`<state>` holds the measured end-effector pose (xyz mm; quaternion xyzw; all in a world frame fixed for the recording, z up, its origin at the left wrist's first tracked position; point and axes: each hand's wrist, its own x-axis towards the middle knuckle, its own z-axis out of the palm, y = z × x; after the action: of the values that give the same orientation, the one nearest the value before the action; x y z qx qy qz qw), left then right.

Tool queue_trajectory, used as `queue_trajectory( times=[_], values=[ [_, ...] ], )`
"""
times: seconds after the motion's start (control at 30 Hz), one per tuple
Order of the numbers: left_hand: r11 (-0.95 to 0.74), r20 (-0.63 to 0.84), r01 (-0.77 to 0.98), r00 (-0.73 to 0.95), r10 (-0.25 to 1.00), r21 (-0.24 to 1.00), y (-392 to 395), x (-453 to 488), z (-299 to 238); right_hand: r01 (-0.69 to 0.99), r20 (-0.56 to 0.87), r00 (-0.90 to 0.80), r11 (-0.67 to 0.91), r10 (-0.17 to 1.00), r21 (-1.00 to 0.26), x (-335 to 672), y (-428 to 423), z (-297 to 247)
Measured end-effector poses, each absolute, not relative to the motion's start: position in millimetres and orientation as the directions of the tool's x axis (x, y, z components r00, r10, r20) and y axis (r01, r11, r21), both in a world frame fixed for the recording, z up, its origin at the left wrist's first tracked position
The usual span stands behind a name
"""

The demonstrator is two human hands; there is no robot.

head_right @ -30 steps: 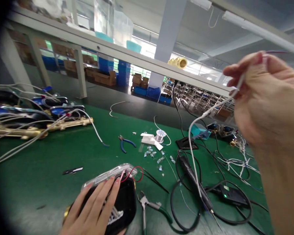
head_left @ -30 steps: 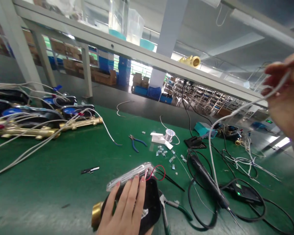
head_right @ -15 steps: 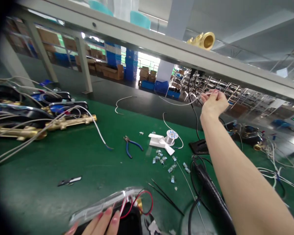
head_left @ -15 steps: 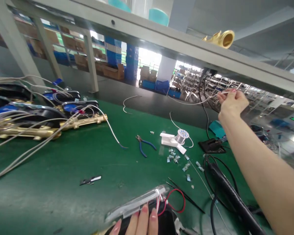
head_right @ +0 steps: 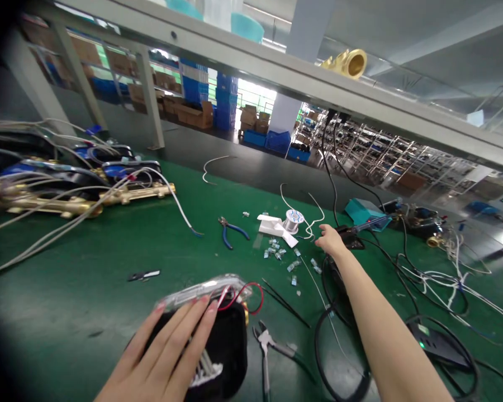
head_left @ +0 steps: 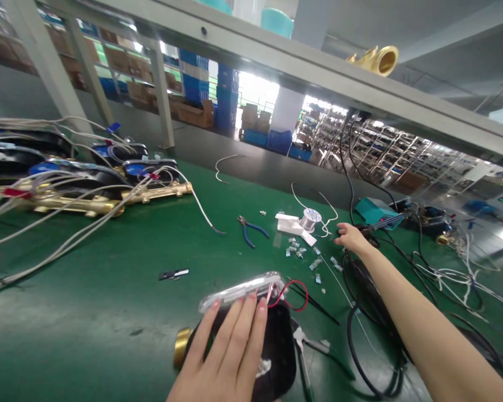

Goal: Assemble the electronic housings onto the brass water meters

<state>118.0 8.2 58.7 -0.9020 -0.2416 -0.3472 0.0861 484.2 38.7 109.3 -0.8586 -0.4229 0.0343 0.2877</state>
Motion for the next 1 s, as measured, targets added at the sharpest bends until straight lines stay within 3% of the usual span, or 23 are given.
queue_trajectory(
  times=[0.1,0.2,0.33,0.43,0.5,0.6,0.77,0.87,1.0],
  values=[
    [-0.893,0.666,0.448,0.65,0.366,0.053,3,112,72,0.727,0.104,0.603,-0.491,0.791,-0.481,475,23,103],
    [-0.911,0.743,0.412,0.605,0.286,0.015,-7,110,69,0.759,0.054,0.531,-0.447,0.845,-0.473,452,1,98],
    [-0.946,0.682,0.312,0.712,0.167,-0.094,-7,113,66,0.763,0.028,0.426,-0.343,0.904,-0.548,408,-36,92],
    [-0.941,0.67,0.331,0.716,0.199,-0.075,6,114,77,0.716,0.028,0.397,-0.291,0.917,-0.635,373,-65,86],
    [-0.923,0.682,0.383,0.667,0.3,0.031,18,112,88,0.672,0.023,0.394,-0.271,0.919,-0.69,350,-82,81],
    [-0.864,0.686,0.413,0.54,0.488,0.29,29,106,101,0.586,-0.002,0.385,-0.246,0.923,-0.772,315,-98,74],
    [-0.582,0.482,0.314,0.344,0.806,0.75,19,98,117,0.091,-0.119,0.302,-0.153,0.946,-0.984,254,-99,73],
    [-0.433,0.359,0.23,0.302,0.883,0.872,1,96,123,-0.1,-0.115,0.25,-0.093,0.961,-0.991,227,-90,77],
    [-0.367,0.304,0.165,0.312,0.9,0.915,-23,91,126,-0.145,-0.113,0.371,-0.062,0.922,-0.988,213,-87,70]
  ],
)
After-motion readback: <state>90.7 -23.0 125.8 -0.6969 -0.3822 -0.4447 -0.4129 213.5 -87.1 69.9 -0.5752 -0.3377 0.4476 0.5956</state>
